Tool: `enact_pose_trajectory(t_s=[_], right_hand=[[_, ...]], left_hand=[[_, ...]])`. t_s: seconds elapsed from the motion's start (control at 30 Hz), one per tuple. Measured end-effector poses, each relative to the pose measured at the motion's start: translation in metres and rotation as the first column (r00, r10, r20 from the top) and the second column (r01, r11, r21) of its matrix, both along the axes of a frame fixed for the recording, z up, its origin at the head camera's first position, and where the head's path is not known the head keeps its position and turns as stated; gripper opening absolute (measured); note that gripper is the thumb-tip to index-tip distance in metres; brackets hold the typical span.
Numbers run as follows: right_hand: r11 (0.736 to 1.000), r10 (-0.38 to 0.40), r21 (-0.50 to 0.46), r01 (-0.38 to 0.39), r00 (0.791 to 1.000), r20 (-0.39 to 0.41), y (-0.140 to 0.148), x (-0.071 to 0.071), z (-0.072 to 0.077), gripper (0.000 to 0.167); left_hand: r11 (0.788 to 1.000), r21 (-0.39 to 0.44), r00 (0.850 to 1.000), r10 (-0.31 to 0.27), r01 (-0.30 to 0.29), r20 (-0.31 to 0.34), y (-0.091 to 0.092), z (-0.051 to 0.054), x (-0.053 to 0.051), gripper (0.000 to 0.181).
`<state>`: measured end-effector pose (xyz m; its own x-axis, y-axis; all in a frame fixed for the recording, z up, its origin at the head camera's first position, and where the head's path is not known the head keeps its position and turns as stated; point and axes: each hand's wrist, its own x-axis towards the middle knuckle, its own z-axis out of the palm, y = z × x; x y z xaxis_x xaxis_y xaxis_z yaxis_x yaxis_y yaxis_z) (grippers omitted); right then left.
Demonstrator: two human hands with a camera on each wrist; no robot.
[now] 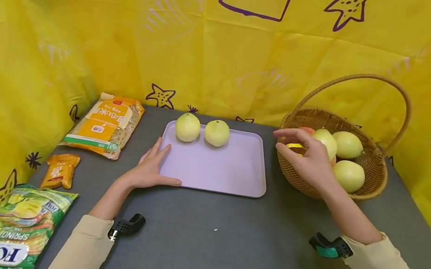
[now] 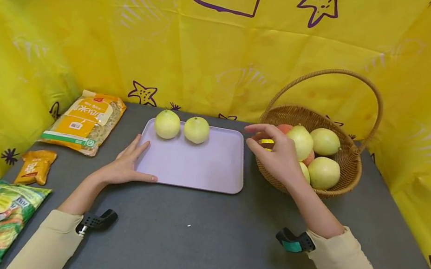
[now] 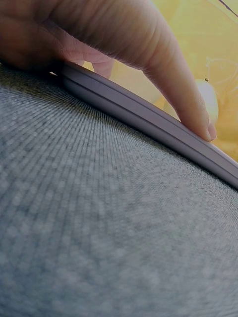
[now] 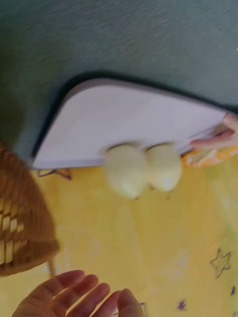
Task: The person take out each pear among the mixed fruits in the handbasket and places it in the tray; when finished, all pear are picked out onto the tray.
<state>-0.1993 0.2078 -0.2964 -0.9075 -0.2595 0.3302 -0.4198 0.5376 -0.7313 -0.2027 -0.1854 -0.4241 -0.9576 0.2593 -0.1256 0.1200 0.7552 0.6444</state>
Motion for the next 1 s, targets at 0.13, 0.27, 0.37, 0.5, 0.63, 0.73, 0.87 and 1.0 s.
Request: enact_pose_trajectory(t_s=[0.13, 0.27, 0.37, 0.5, 0.63, 0.73, 0.87, 1.0], right_hand=[[0.998, -0.066, 0.027, 0.065, 0.997, 0.044, 0.015, -0.002, 0.008, 0.027], [0.992, -0.111, 0.075, 0.1, 0.982, 0.154, 0.032, -0.006, 0.017, 0.034], [0.984, -0.137, 0.139, 0.11, 0.968, 0.208, 0.045, -0.01, 0.024, 0.041], [0.966, -0.155, 0.236, 0.103, 0.965, 0.21, 0.062, -0.019, 0.033, 0.049], [0.95, -0.153, 0.3, 0.082, 0.964, 0.219, 0.074, -0.032, 0.042, 0.054], [0.936, -0.154, 0.346, 0.061, 0.956, 0.249, 0.081, -0.042, 0.046, 0.061], [0.911, -0.145, 0.412, 0.009, 0.943, 0.301, 0.091, -0.053, 0.048, 0.071], [0.885, -0.127, 0.462, -0.061, 0.923, 0.364, 0.097, -0.06, 0.045, 0.078]], left_hand=[[1.0, -0.006, 1.0, 0.002, -0.002, 0.01, -0.001, -0.001, -0.001, 0.123], [1.0, -0.005, 1.0, 0.003, -0.003, 0.016, -0.001, -0.001, -0.002, 0.123], [1.0, -0.004, 1.0, 0.006, -0.006, 0.017, -0.001, -0.001, -0.002, 0.123], [1.0, -0.01, 1.0, 0.004, -0.004, 0.015, 0.0, -0.001, -0.002, 0.123], [1.0, -0.01, 1.0, 0.005, -0.004, 0.017, 0.0, 0.0, -0.002, 0.122], [1.0, -0.001, 1.0, 0.009, -0.009, 0.02, 0.0, 0.0, -0.001, 0.122], [1.0, -0.002, 1.0, 0.005, -0.005, 0.015, -0.001, 0.0, -0.002, 0.122], [1.0, -0.008, 1.0, -0.002, 0.003, 0.009, 0.0, -0.001, -0.003, 0.122]])
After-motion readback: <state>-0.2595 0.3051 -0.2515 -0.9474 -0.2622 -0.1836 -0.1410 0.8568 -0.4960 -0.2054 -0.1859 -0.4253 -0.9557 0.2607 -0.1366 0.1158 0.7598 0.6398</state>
